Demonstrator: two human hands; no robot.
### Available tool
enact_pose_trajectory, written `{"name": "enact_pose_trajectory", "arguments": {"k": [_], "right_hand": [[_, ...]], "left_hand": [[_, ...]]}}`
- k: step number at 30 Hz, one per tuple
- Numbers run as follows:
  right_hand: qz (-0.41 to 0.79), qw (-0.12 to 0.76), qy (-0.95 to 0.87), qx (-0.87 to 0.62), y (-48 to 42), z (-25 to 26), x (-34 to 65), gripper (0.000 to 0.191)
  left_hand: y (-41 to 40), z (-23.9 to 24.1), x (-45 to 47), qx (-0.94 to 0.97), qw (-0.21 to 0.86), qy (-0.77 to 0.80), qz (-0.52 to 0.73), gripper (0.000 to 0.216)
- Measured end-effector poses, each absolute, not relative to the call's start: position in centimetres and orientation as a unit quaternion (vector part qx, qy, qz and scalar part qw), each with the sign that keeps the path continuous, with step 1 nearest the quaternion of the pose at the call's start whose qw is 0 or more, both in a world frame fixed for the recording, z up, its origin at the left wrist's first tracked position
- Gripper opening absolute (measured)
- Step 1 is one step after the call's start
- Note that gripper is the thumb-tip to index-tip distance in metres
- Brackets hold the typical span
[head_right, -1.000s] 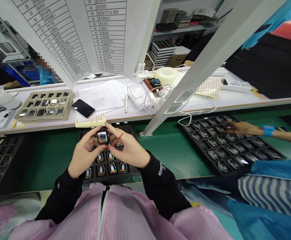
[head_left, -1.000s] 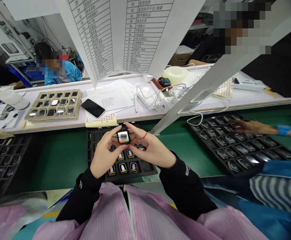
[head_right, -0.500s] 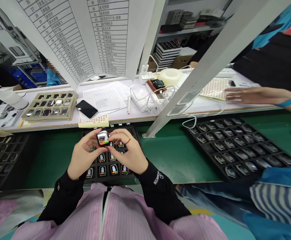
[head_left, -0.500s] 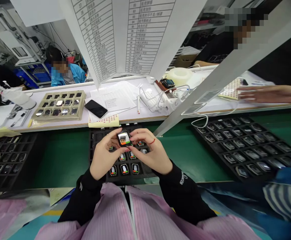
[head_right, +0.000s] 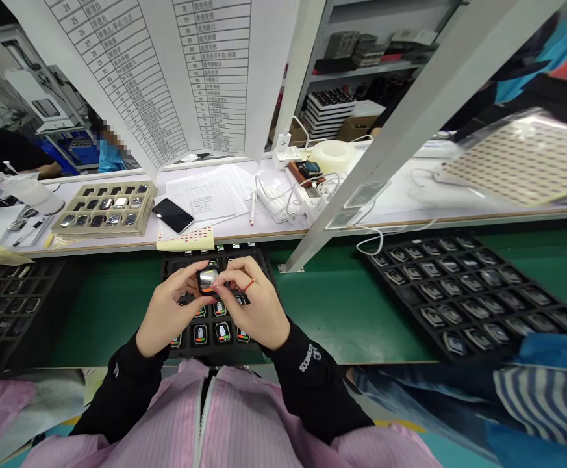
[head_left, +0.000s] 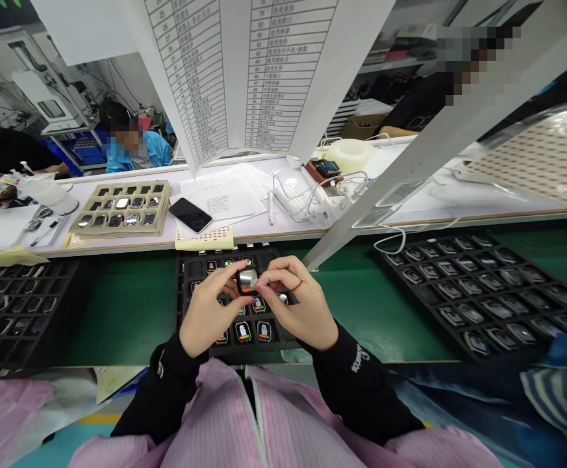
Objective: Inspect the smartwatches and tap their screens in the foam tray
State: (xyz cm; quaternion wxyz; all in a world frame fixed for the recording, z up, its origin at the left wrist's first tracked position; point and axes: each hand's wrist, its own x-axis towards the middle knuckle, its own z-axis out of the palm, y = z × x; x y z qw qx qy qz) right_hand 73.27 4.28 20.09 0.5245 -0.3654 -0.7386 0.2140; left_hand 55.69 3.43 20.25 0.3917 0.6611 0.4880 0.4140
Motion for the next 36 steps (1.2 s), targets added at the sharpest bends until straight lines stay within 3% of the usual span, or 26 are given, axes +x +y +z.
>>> {"name": "enact_pose_trajectory", "arguments": {"k": [7, 12, 19, 27, 32, 36], "right_hand": [[0.362, 0.624, -0.607, -0.333, 3.2, 20.1, 74.4, 0.009], [0.412, 0.613, -0.556, -0.38, 1.7, 18.0, 75.4, 0.009], [0.47, 0.541, -0.507, -0.478, -0.5, 13.6, 76.1, 0.03], [0.471, 0.569, -0.438, -0.512, -0.7, 11.3, 77.8, 0.054], [0.495, 0.531, -0.467, -0.505, -0.6, 11.9, 77.2, 0.044], [0.468, 0.549, -0.494, -0.485, -0.5, 12.6, 76.3, 0.038]], "left_hand": [[4.5, 21.1, 55.2, 0.645, 0.411, 0.442, 0.469, 0.043], [6.6, 24.6, 53.7, 0.649, 0.362, 0.408, 0.531, 0.04], [8.5, 28.4, 53.2, 0.669, 0.304, 0.387, 0.557, 0.039], [8.9, 29.1, 53.6, 0.663, 0.308, 0.371, 0.572, 0.042], [8.4, 29.5, 53.7, 0.661, 0.308, 0.382, 0.567, 0.044], [8.0, 29.6, 53.6, 0.664, 0.303, 0.383, 0.565, 0.043]]}}
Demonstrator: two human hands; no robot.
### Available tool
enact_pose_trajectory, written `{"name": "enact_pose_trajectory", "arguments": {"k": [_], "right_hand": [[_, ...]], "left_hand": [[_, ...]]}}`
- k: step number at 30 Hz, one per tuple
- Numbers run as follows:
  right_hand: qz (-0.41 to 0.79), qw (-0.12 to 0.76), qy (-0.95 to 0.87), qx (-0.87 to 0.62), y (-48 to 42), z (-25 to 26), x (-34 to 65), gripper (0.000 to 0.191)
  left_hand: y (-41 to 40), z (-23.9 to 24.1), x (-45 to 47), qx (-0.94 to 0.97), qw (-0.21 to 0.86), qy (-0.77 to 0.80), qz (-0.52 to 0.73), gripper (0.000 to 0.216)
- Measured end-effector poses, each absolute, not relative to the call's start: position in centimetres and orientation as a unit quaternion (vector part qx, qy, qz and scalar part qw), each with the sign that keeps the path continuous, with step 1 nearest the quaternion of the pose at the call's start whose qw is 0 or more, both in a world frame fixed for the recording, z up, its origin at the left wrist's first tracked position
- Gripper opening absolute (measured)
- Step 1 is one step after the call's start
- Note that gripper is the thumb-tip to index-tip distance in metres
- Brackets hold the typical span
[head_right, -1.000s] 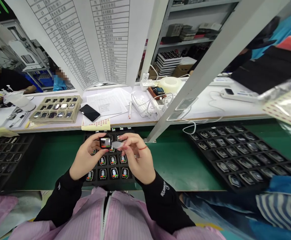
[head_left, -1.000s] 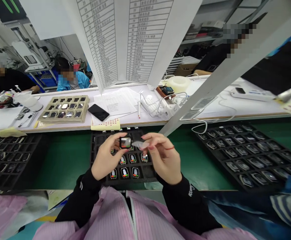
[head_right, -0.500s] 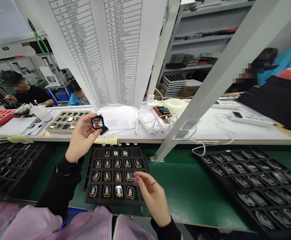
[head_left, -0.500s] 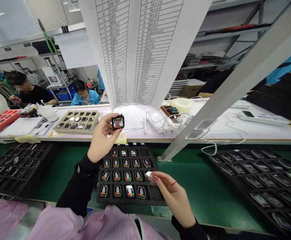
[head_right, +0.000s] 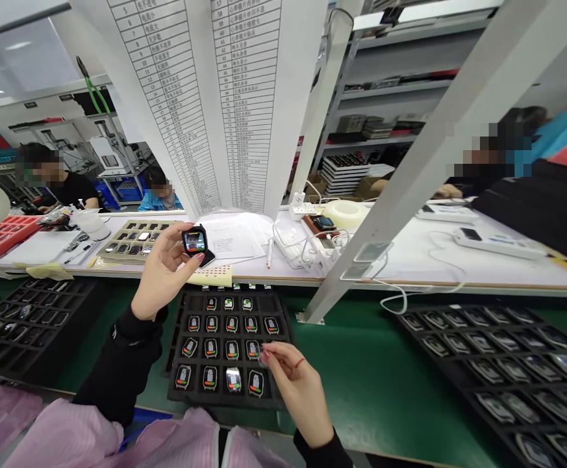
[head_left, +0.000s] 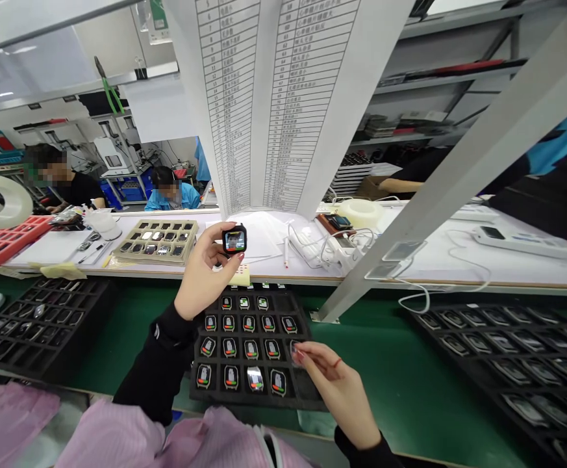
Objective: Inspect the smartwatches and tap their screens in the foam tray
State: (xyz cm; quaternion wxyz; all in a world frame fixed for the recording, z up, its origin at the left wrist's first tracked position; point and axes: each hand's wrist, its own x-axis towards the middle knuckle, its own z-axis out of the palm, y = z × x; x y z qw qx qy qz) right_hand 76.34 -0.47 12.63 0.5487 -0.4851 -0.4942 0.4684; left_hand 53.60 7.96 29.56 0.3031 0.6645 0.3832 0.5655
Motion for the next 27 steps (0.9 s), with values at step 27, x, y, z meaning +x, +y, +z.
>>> {"name": "enact_pose_trajectory", "arguments": {"k": [27], "right_hand": [[0.465, 0.471, -0.593, -0.458, -0.4, 10.9, 75.3, 0.036]], "left_hand": [[8.2, 26.7, 49.3, 0.539, 0.308, 0.453, 0.64, 0.053]]}}
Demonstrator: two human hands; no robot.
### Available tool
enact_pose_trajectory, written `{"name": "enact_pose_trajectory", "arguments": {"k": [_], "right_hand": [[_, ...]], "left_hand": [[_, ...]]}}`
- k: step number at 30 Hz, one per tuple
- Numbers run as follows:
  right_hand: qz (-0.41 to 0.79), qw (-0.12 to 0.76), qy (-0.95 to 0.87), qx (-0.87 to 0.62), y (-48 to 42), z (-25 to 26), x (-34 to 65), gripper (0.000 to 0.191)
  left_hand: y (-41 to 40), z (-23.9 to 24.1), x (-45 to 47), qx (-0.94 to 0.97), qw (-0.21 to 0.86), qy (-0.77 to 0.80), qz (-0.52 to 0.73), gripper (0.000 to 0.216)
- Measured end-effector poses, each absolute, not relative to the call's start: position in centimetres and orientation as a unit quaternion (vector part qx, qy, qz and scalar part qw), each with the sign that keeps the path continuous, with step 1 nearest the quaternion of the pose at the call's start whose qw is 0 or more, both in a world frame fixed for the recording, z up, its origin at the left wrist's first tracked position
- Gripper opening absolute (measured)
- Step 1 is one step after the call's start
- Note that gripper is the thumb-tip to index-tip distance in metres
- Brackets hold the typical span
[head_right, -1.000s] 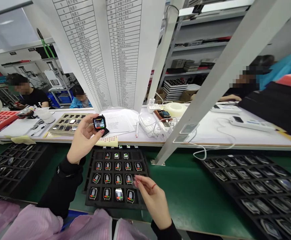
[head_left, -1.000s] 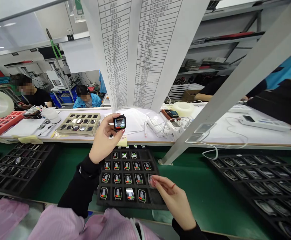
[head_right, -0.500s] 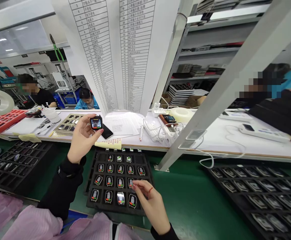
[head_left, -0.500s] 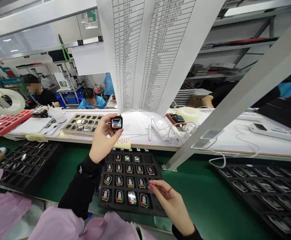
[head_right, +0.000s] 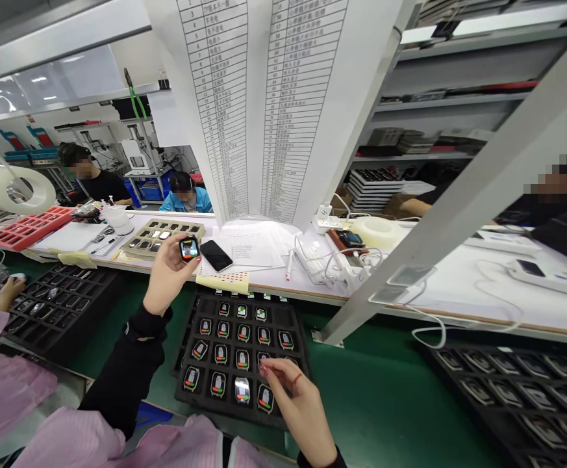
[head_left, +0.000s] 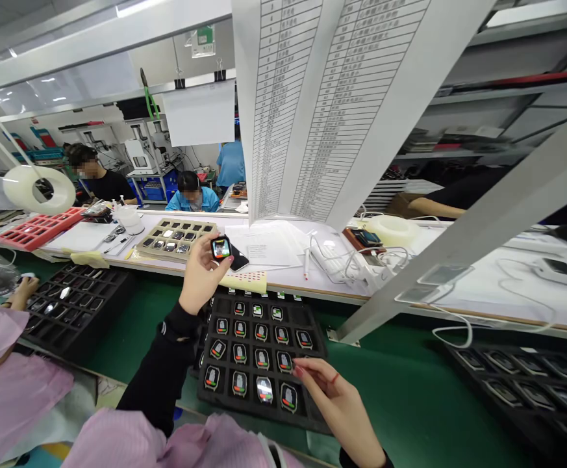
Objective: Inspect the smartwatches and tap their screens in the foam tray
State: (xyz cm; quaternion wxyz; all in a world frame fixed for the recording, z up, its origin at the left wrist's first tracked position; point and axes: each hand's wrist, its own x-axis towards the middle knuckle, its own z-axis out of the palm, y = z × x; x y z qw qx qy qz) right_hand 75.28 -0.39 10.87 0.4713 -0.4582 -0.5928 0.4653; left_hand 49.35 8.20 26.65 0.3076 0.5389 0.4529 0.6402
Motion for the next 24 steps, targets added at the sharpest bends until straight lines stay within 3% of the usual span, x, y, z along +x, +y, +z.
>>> {"name": "enact_pose_trajectory", "arguments": {"k": [3, 6, 8, 10, 13, 16, 21, 24], "right_hand": [[0.47, 0.465, -0.604, -0.445, -0.2, 10.8, 74.9, 0.035], [0.471, 0.458, -0.615, -0.436, 0.0, 11.1, 74.4, 0.033], [0.472, 0.455, -0.619, -0.432, 0.1, 11.2, 74.2, 0.033], [0.474, 0.454, -0.619, -0.431, 0.2, 11.2, 74.0, 0.032], [0.481, 0.452, -0.617, -0.428, 0.2, 11.0, 73.7, 0.03], [0.486, 0.454, -0.614, -0.425, 0.3, 10.6, 73.6, 0.029], [0.493, 0.452, -0.613, -0.421, 0.4, 10.3, 73.3, 0.028], [0.49, 0.45, -0.617, -0.421, 0.4, 10.3, 73.1, 0.027]], "left_hand": [[8.5, 23.6, 48.9, 0.408, 0.478, 0.448, 0.636, 0.055], [8.5, 20.8, 48.6, 0.216, 0.64, 0.417, 0.608, 0.03], [8.4, 19.5, 48.5, 0.159, 0.678, 0.41, 0.589, 0.012], [8.3, 18.9, 48.3, 0.156, 0.669, 0.42, 0.593, 0.012], [8.3, 19.3, 48.1, 0.223, 0.58, 0.451, 0.64, 0.037], [8.2, 21.3, 47.7, 0.418, 0.399, 0.481, 0.66, 0.053], [7.1, 26.0, 47.4, 0.602, 0.138, 0.479, 0.624, 0.043], [6.4, 27.9, 47.6, 0.632, 0.055, 0.458, 0.623, 0.039]]}}
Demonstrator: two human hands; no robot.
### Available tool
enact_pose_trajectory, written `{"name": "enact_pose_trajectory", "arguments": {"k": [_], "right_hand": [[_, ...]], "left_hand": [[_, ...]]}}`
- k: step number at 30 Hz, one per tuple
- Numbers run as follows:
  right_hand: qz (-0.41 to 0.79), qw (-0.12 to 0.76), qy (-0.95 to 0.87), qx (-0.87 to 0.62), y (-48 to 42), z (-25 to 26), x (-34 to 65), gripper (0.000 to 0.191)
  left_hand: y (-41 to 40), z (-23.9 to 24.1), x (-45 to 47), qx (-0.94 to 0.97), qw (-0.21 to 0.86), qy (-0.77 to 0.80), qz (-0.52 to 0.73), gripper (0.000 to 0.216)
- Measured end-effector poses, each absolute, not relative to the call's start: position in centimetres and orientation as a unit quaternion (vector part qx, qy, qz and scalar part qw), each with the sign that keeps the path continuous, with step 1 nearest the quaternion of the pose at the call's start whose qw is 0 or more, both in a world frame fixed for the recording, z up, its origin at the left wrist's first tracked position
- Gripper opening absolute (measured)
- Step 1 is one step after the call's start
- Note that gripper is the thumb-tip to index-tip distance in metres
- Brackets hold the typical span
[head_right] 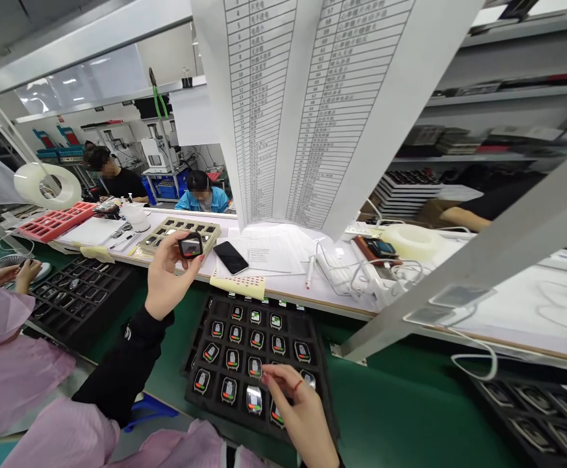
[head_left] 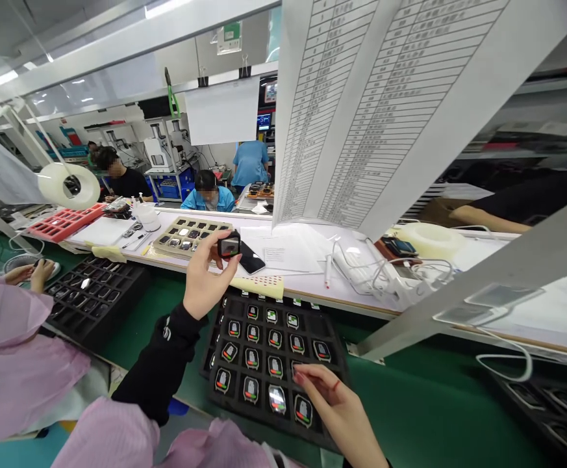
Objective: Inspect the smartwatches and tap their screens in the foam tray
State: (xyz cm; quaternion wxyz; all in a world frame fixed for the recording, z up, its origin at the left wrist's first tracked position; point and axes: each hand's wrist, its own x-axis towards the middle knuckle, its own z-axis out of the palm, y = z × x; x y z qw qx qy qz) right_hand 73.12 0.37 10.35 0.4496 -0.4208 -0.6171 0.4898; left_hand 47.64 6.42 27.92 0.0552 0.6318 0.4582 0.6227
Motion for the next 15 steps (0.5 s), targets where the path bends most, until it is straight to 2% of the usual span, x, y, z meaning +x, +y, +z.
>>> {"name": "enact_pose_trajectory", "arguments": {"k": [3, 15], "right_hand": [[0.487, 0.45, -0.621, -0.418, 0.3, 10.4, 73.1, 0.026], [0.487, 0.46, -0.623, -0.405, 0.3, 10.6, 72.7, 0.029]], "left_hand": [[6.1, 28.8, 47.9, 0.638, 0.033, 0.449, 0.625, 0.039], [4.5, 30.5, 48.1, 0.648, 0.055, 0.405, 0.643, 0.042]]}}
